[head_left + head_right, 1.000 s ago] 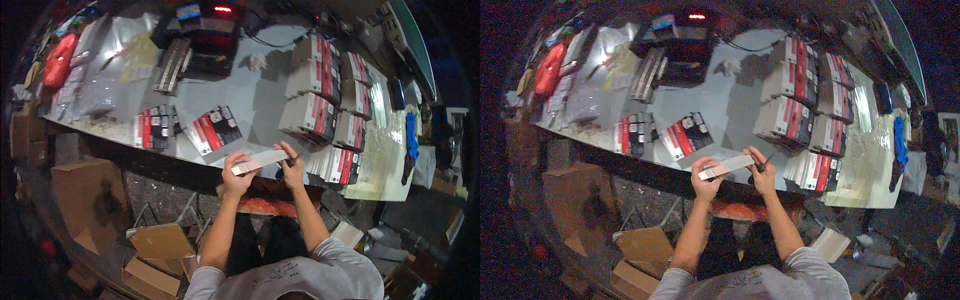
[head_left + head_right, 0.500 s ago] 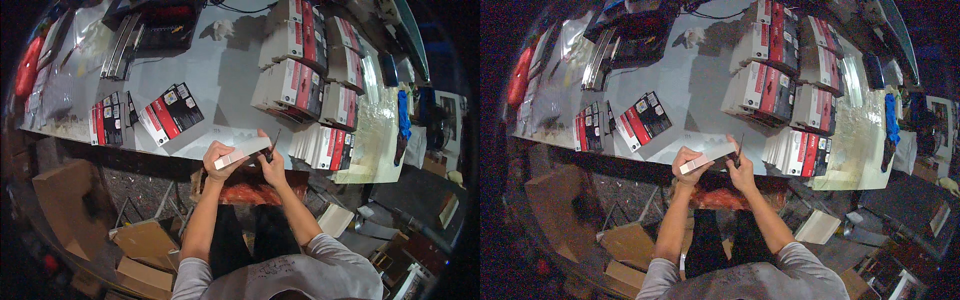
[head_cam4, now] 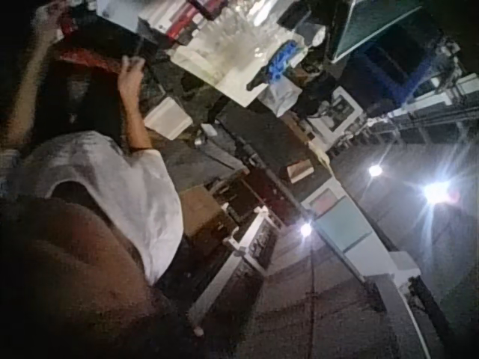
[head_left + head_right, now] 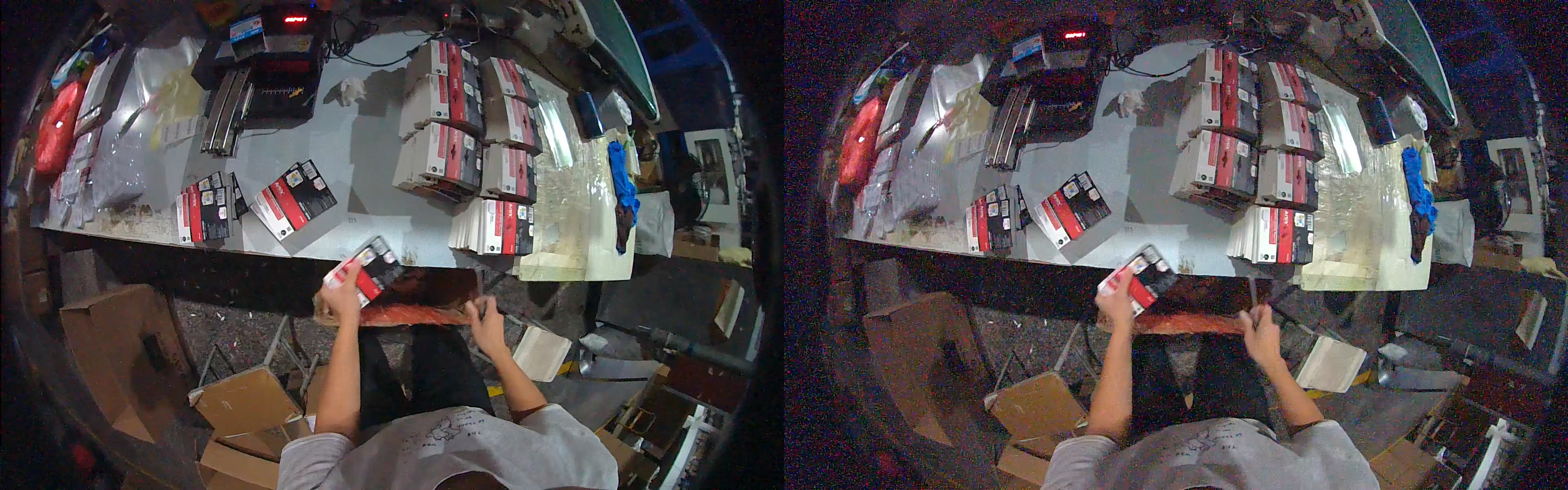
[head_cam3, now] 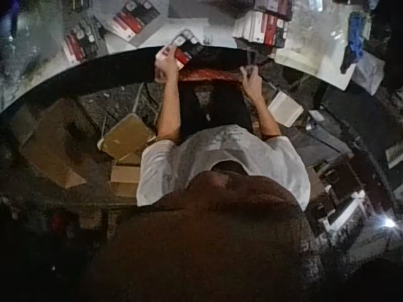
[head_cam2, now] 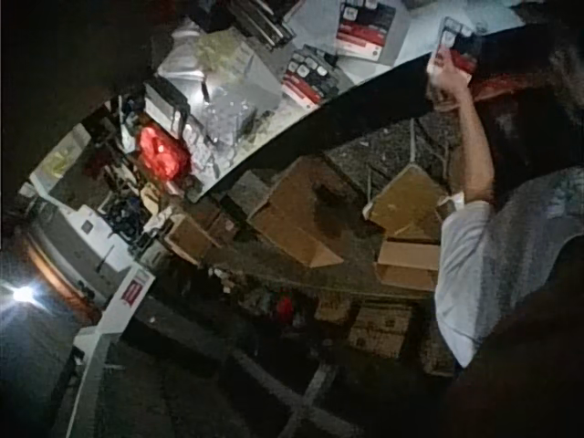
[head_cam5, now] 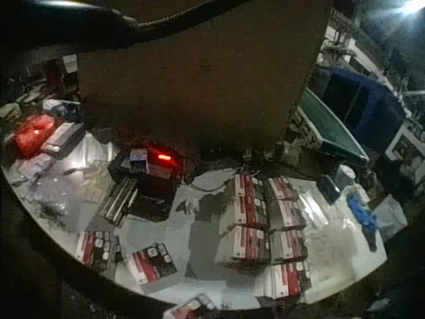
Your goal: The person repeatedly picks up small rectangular boxes from a table, applies a white label to each box using a handheld tool, and places the labeled boxes back on the table. The person handles the boxes one at a time and uses a tool to affix the labels.
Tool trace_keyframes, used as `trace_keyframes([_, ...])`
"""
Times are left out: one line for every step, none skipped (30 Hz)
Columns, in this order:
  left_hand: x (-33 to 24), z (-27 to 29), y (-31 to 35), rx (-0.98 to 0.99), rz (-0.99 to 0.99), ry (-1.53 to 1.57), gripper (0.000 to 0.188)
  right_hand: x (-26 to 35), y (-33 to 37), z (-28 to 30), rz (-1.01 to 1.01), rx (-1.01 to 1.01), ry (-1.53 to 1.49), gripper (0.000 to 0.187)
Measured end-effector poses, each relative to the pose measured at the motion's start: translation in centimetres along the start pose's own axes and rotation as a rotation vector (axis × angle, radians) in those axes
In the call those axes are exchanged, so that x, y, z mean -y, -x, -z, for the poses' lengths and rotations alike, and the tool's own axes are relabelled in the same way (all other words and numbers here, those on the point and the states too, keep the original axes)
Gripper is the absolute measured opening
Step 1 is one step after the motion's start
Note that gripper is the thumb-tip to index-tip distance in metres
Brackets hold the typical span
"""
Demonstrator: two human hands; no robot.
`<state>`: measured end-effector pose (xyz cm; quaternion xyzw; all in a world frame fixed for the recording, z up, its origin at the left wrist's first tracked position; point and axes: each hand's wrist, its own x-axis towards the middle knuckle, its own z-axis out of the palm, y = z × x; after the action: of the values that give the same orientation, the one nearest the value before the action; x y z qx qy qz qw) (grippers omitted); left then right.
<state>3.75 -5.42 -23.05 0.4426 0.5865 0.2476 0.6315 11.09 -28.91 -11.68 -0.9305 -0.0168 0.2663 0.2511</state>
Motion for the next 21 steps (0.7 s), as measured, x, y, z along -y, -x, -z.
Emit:
trace_keyframes([0.3,-1.2,0.4,0.041,0.035,-0.1,0.03,-0.5,0.7,-0.2,0.017,-0.02,0.17,0.035])
trace_keyframes([0.8,-2.6,0.8,0.102,0.037,-0.053,0.03,-0.9,1.4,-0.4,0.081,-0.008,0.147,0.038])
trace_keyframes([1.3,-4.0,1.0,0.184,0.006,0.045,0.03,-1.2,1.8,-0.7,0.053,0.039,0.174,0.041])
trace_keyframes([1.8,-5.0,1.1,0.181,0.1,0.005,0.034,-1.3,1.9,-0.9,0.147,0.039,0.113,0.039])
trace_keyframes([2.4,-5.5,1.4,0.148,0.081,-0.053,0.035,-1.4,2.0,-1.0,0.227,0.024,0.052,0.037])
trace_keyframes([3.0,-5.8,1.6,0.133,0.078,-0.091,0.036,-1.2,1.9,-1.1,0.221,0.074,0.05,0.035])
trace_keyframes([3.5,-6.2,1.6,0.114,0.073,-0.129,0.037,-1.0,1.8,-0.9,0.221,0.112,0.038,0.034])
trace_keyframes([4.0,-6.1,1.7,0.109,0.092,-0.189,0.039,-0.6,1.4,-1.0,0.458,0.027,0.012,0.031])
trace_keyframes([4.4,-6.1,1.6,0.127,0.144,-0.123,0.039,-0.2,1.2,-0.9,0.429,0.076,0.074,0.032])
trace_keyframes([4.7,-6.0,1.6,0.13,0.168,-0.088,0.039,0.3,0.7,-0.7,0.391,0.131,0.133,0.032])
trace_keyframes([5.0,-5.9,1.6,0.128,0.214,-0.052,0.039,0.9,0.3,-0.7,0.347,0.198,0.2,0.032])
trace_keyframes([5.2,-5.9,1.6,0.114,0.204,-0.089,0.039,1.5,-0.2,-0.8,0.45,0.124,0.18,0.031])
trace_keyframes([5.4,-5.9,1.8,0.102,0.204,-0.108,0.039,2.0,-0.6,-0.9,0.467,0.098,0.175,0.03])
trace_keyframes([5.5,-6.0,2.0,0.107,0.196,-0.102,0.039,2.6,-0.9,-1.0,0.482,0.072,0.17,0.029])
trace_keyframes([5.6,-6.2,2.1,0.1,0.253,-0.07,0.038,3.2,-1.3,-1.1,0.49,0.042,0.161,0.027])
trace_keyframes([5.7,-6.2,2.3,0.085,0.249,-0.08,0.039,3.7,-1.5,-1.1,0.47,0.044,0.226,0.026])
trace_keyframes([5.7,-6.4,2.3,0.1,0.267,-0.054,0.039,4.2,-1.8,-1.2,0.475,0.075,0.273,0.027])
trace_keyframes([5.8,-6.4,2.5,0.075,0.225,-0.116,0.04,4.6,-2.0,-1.2,0.484,0.102,0.326,0.027])
trace_keyframes([5.9,-6.4,2.5,0.082,0.223,-0.162,0.037,5.0,-2.2,-1.1,0.482,0.124,0.403,0.028])
trace_keyframes([6.1,-6.3,2.5,0.091,0.217,-0.191,0.035,5.4,-2.3,-1.2,0.478,0.144,0.455,0.028])
trace_keyframes([6.2,-6.3,2.5,0.096,0.21,-0.215,0.033,5.8,-2.3,-1.1,0.48,0.16,0.466,0.027])
